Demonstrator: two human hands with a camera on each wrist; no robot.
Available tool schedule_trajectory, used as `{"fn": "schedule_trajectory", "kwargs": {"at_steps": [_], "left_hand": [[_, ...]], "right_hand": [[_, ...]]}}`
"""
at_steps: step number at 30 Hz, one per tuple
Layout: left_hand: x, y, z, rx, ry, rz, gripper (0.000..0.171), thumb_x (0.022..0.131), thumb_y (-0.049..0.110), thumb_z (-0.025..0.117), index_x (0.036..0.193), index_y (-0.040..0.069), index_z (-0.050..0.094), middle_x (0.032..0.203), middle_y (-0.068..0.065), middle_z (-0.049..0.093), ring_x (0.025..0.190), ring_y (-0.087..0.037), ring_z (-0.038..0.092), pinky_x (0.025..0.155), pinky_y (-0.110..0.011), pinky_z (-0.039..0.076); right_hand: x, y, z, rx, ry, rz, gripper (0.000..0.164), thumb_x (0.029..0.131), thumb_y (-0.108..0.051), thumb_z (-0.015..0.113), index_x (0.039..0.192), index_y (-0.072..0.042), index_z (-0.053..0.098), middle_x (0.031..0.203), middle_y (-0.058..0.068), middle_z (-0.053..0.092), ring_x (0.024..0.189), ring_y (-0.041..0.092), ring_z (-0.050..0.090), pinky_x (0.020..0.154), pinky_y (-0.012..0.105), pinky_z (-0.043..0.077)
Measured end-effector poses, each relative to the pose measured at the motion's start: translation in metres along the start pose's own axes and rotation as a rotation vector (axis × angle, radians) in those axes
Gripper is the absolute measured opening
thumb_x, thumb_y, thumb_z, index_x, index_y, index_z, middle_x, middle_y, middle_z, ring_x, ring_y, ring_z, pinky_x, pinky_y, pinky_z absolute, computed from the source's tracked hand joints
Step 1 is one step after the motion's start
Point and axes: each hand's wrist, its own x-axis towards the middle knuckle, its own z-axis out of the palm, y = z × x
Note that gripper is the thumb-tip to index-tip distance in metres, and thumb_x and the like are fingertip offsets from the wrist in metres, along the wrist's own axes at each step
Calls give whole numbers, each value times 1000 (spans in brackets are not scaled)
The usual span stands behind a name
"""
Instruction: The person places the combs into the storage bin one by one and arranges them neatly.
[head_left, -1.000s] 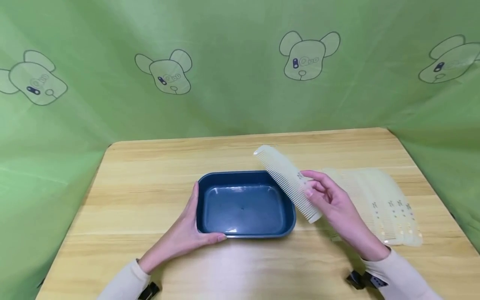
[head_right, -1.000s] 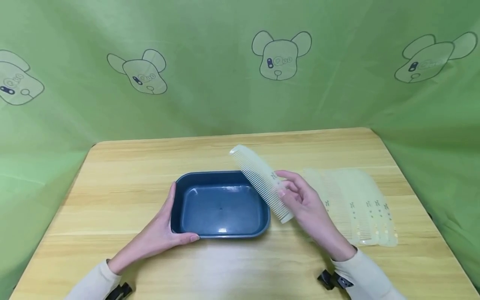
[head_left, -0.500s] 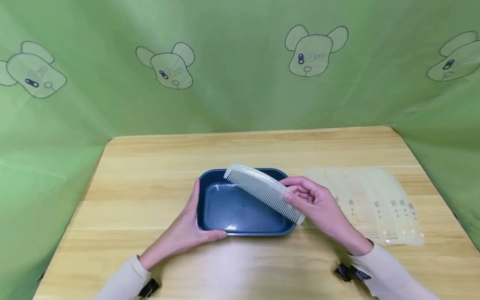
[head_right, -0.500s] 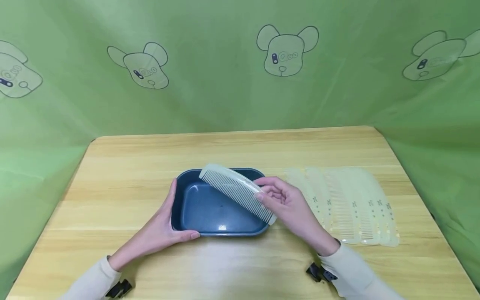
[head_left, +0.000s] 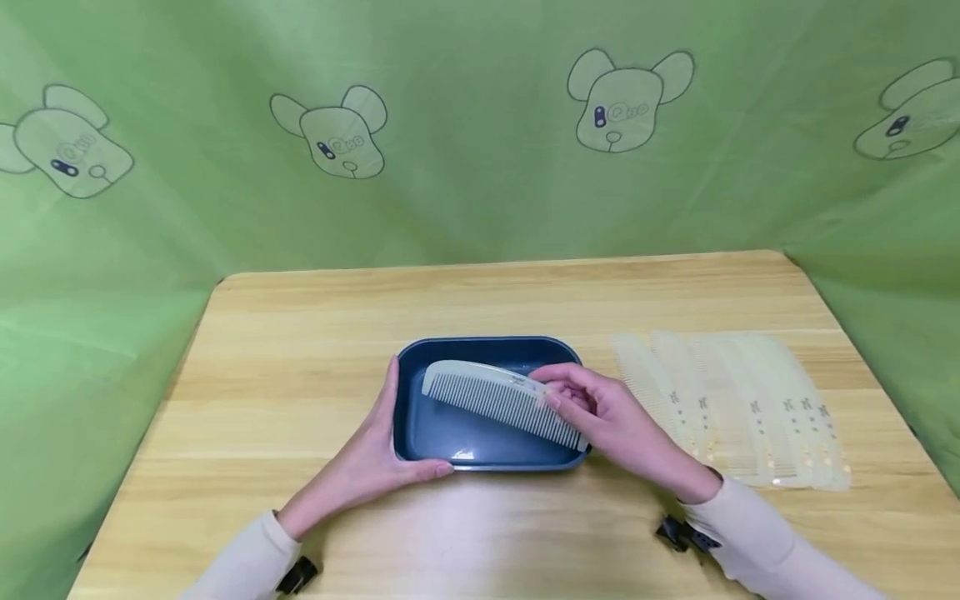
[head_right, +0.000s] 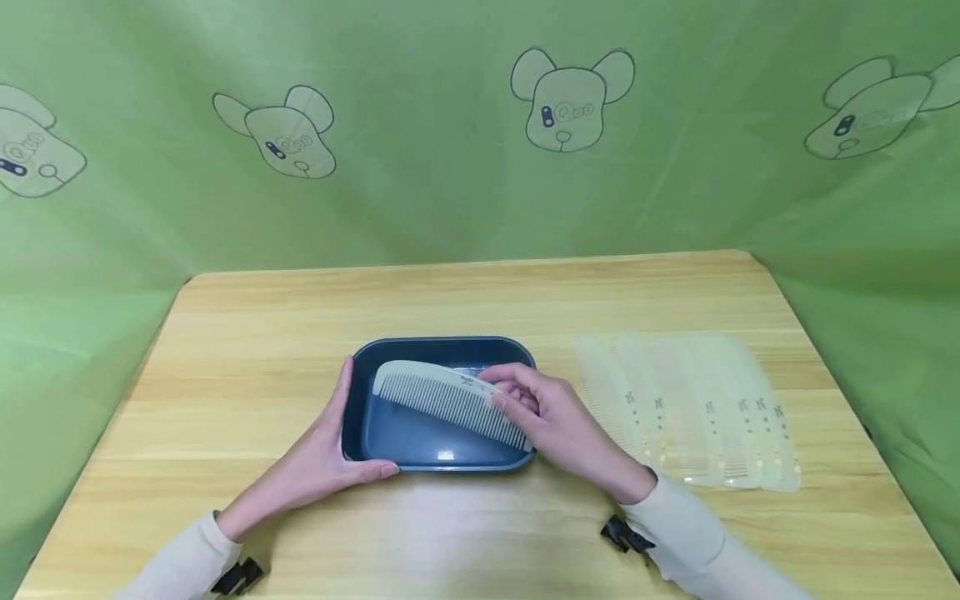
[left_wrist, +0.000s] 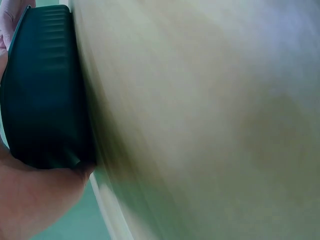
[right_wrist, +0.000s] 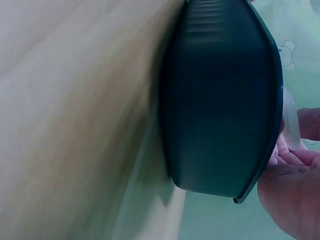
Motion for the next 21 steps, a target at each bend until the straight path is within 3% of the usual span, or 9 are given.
{"fn": "schedule_trajectory", "kwargs": {"at_steps": [8,21], "left_hand": [[-2,0,0,-9,7,-5,153,77,54,99,173,34,-18,181,-8,-1,163,-37,16,123,-66,26],[0,-1,0,-9,5,0,153,77,55,99,173,35,-18,181,-10,1,161,-39,21,122,-67,29]], "right_hand": [[7,-5,3,-157,-69,-14,27,109,-4,66,134,-11,72,89,-3,65,74,14,57,60,25,50],[11,-10,4,-301,-150,-3,24,109,-8,68,129,-21,75,85,-8,63,72,11,54,64,28,49]]}}
